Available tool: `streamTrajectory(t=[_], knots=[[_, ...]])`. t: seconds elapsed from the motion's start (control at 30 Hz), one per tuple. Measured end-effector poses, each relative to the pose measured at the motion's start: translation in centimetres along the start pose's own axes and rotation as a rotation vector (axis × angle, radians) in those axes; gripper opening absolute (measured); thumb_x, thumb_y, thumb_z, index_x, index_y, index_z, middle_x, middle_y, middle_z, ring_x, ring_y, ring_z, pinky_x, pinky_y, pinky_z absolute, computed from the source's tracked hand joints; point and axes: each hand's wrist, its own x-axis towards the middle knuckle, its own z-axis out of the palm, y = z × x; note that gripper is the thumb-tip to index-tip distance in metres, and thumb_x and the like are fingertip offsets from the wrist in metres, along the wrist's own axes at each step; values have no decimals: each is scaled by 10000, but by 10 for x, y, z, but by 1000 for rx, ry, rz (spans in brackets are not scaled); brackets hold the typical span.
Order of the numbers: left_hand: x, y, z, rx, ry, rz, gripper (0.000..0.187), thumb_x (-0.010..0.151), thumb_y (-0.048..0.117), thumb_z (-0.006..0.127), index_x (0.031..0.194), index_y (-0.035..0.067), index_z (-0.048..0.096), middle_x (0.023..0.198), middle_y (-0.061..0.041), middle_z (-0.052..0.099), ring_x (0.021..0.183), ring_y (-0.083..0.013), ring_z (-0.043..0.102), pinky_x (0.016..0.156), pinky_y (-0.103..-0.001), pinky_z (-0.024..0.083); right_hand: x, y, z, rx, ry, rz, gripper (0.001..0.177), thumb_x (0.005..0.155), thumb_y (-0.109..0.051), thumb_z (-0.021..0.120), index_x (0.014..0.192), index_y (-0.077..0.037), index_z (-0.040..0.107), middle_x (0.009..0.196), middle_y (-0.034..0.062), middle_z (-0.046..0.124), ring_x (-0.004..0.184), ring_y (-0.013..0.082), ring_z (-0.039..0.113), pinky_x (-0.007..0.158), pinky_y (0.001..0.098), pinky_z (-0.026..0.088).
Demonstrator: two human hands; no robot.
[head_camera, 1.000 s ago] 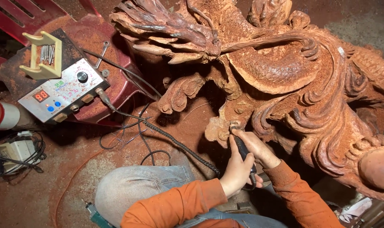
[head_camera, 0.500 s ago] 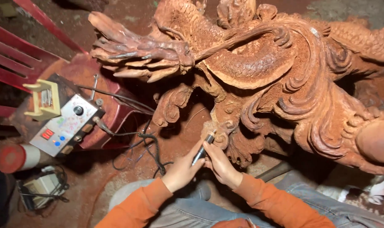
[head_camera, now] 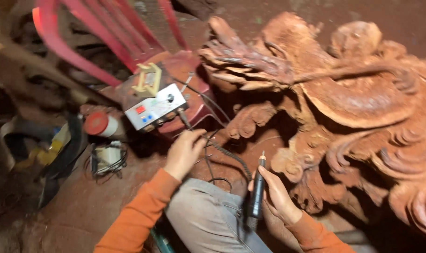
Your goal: Using a handheld rotary tool to carve and refine intricate details on a large wooden dragon sculpture.
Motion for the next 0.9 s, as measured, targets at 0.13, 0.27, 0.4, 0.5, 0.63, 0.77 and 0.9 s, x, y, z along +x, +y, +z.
streamTrajectory(t=[0.13,0.27,0.4,0.5,0.63,0.77,0.9], knots=[[22,-45,-46,113,229,-181,272,913,196,623,1136,97,744,977,-108,676,762,-279,634,690,-375,525,4,2,2,-56,-34,40,383,1041,-380,492,922,-27,579,536,82,562,363,147,465,339,259,378],[44,-77,-72,237,338,-293,263,939,172,603,1181,178,706,1087,-69,608,755,-272,623,720,-422,511,8,6,12,-173,-68,-9,389,1046,-359,458,927,-5,565,523,122,573,388,186,487,371,289,377],[65,-83,-67,210,433,-237,189,951,184,629,1120,193,713,1054,-25,603,771,-239,632,723,-395,512,8,8,22,-267,-106,-16,401,1042,-361,443,906,-8,575,534,112,584,410,161,474,407,280,365],[79,-74,-56,177,407,-251,196,962,200,623,1139,189,705,1079,-8,604,785,-202,636,743,-359,514,12,11,24,-240,-103,-14,397,1048,-356,436,917,-3,563,542,108,581,421,161,485,416,282,379],[102,-67,-37,175,415,-240,198,968,203,615,1150,172,688,1079,-29,610,805,-225,639,756,-374,516,11,11,21,-237,-95,-18,397,1048,-356,435,913,-6,566,539,105,578,421,161,484,417,283,380],[115,-73,-27,167,405,-221,202,973,204,609,1159,158,675,1079,-44,615,820,-242,641,765,-385,517,8,11,15,-228,-71,-27,397,1048,-355,434,910,-8,568,537,103,576,422,161,484,417,283,380],[122,-82,-16,162,385,-185,210,980,207,600,1171,139,656,1078,-67,622,842,-267,645,779,-402,519,8,8,14,-201,-35,-44,398,1048,-354,432,905,-10,572,534,100,572,422,161,483,418,283,381]])
